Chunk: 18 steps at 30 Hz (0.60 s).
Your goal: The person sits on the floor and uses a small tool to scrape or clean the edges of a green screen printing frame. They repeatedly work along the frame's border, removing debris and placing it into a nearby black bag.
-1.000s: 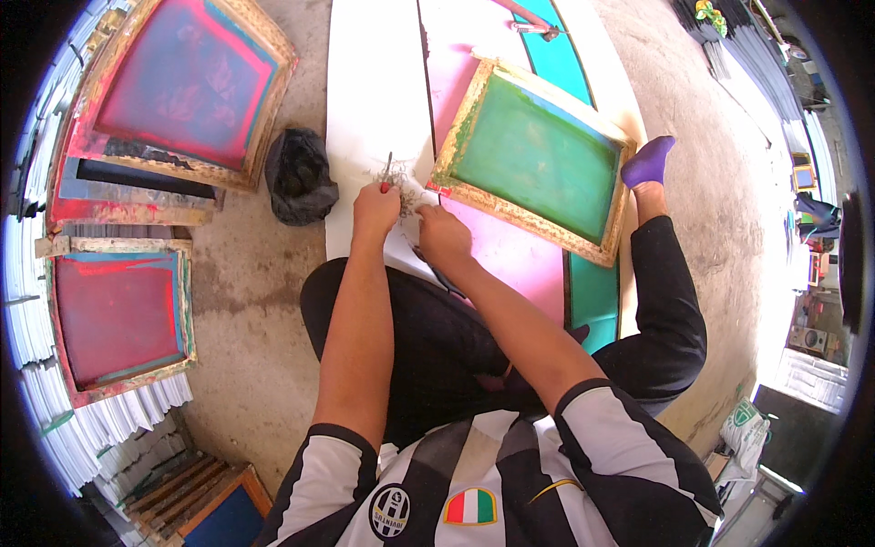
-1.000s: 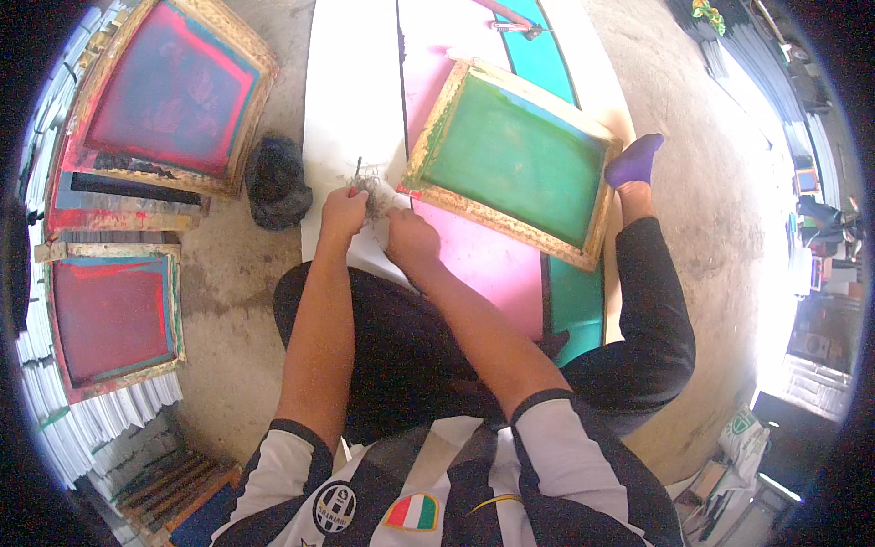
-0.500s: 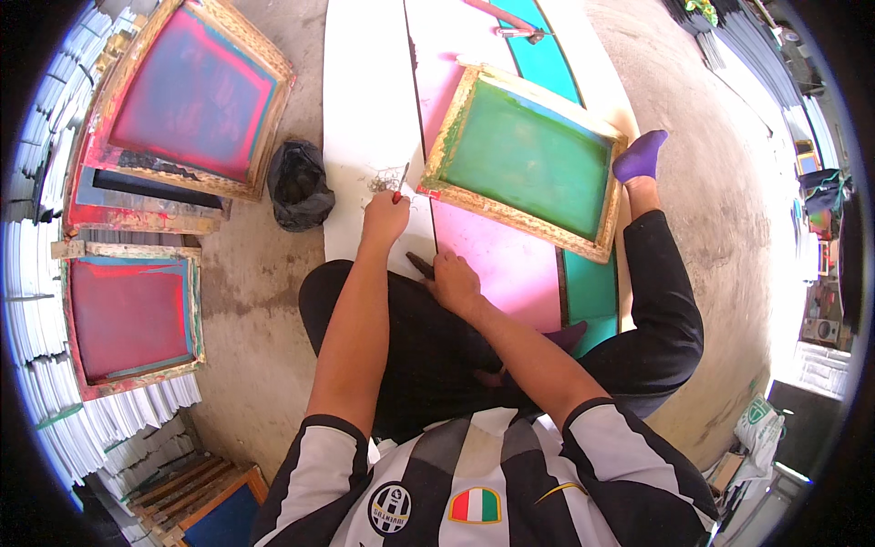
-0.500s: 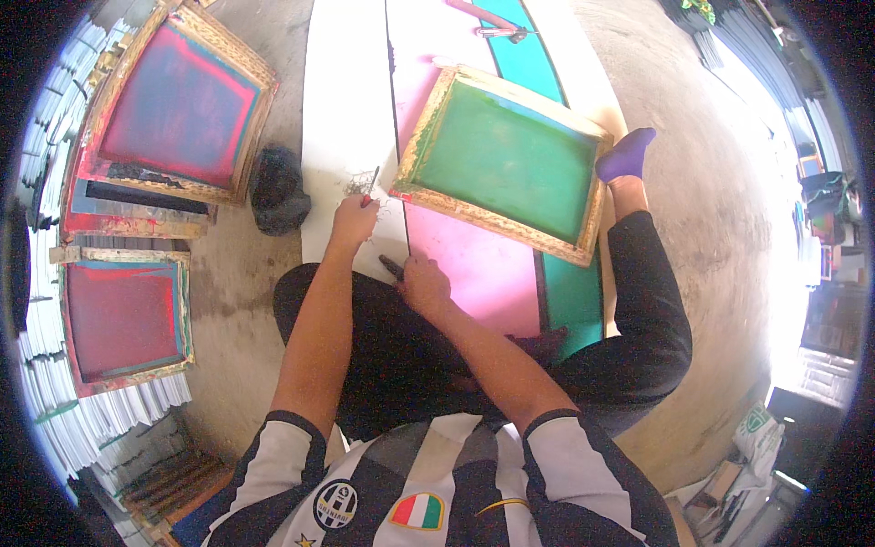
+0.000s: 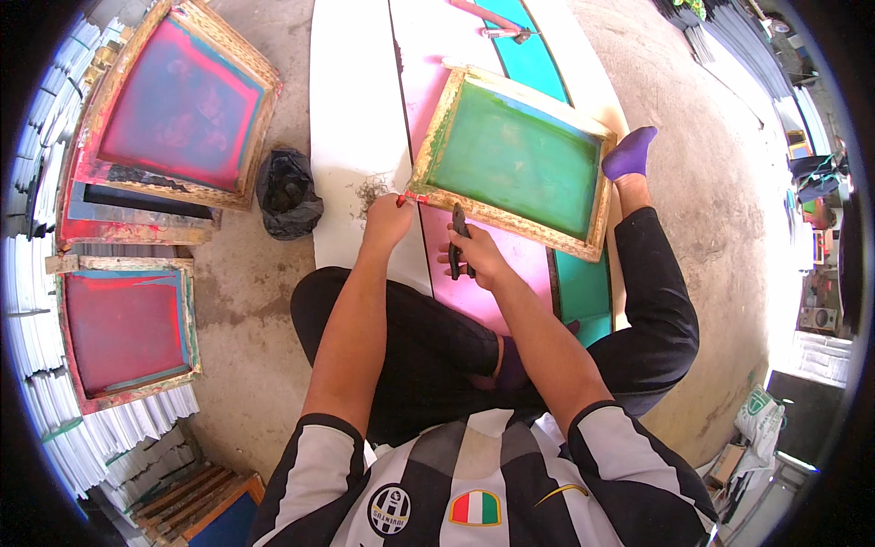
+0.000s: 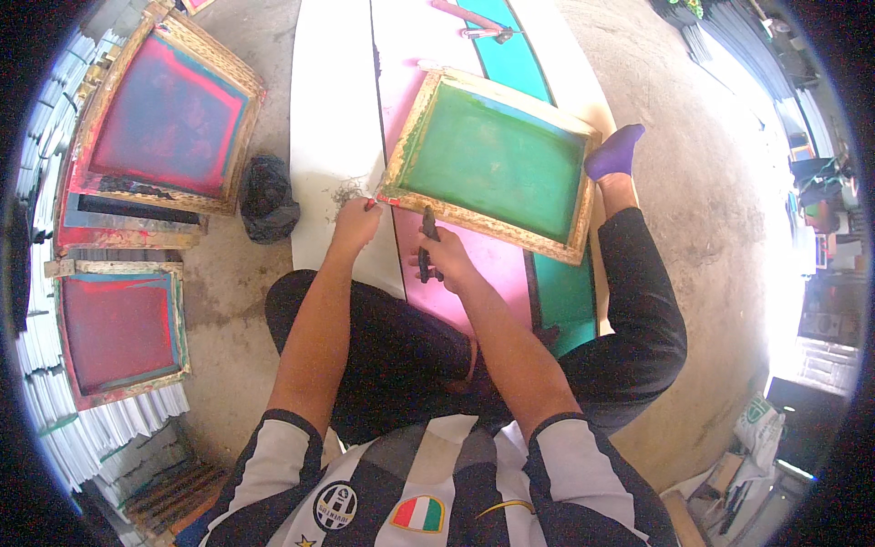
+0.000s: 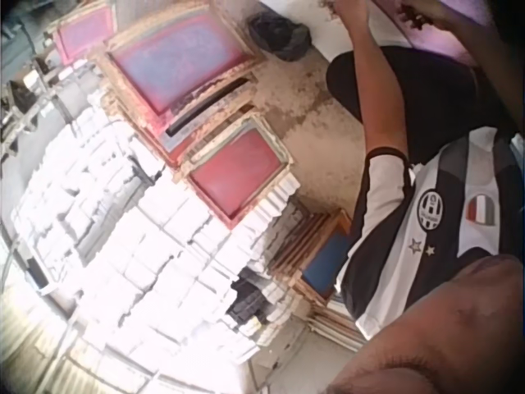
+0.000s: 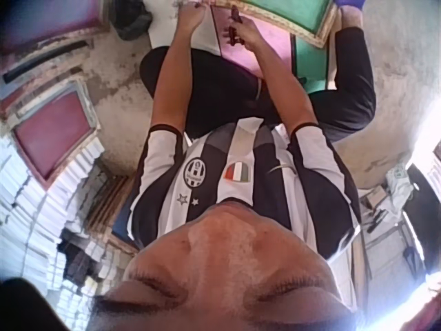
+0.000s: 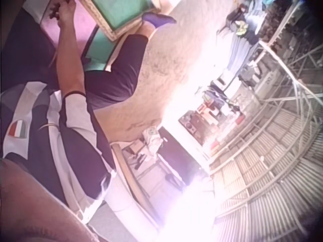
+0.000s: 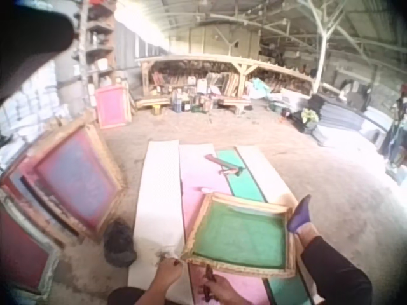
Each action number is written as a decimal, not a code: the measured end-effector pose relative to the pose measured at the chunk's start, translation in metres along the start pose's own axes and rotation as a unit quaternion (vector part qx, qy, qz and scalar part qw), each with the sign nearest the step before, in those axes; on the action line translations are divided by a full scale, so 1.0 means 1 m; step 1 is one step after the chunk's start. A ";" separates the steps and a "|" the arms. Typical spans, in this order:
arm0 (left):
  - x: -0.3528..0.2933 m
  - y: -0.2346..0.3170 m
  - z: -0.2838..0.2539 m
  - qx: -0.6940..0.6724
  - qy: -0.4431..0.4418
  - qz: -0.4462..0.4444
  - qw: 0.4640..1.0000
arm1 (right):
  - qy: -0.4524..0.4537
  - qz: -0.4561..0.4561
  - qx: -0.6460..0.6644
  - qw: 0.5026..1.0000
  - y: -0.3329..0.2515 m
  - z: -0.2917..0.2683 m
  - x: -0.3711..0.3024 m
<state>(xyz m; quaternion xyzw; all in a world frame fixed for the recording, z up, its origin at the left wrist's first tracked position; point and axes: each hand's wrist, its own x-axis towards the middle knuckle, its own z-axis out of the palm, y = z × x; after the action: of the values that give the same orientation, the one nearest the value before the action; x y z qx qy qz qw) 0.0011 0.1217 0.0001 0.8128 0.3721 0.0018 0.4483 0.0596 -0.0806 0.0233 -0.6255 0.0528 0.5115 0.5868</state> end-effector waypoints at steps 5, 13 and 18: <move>-0.002 0.004 -0.002 -0.019 0.011 0.020 1.000 | 0.014 0.039 0.034 0.999 -0.007 0.006 0.007; -0.004 0.017 -0.010 -0.025 -0.011 0.011 1.000 | 0.047 0.051 0.035 0.997 -0.007 0.014 0.012; -0.003 0.014 -0.011 -0.034 -0.013 0.015 0.999 | 0.053 0.066 0.022 0.996 -0.012 0.018 0.009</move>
<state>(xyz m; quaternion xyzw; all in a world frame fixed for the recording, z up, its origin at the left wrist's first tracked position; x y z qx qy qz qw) 0.0040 0.1233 0.0174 0.8028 0.3533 0.0102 0.4802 0.0613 -0.0578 0.0290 -0.6338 0.1356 0.5142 0.5617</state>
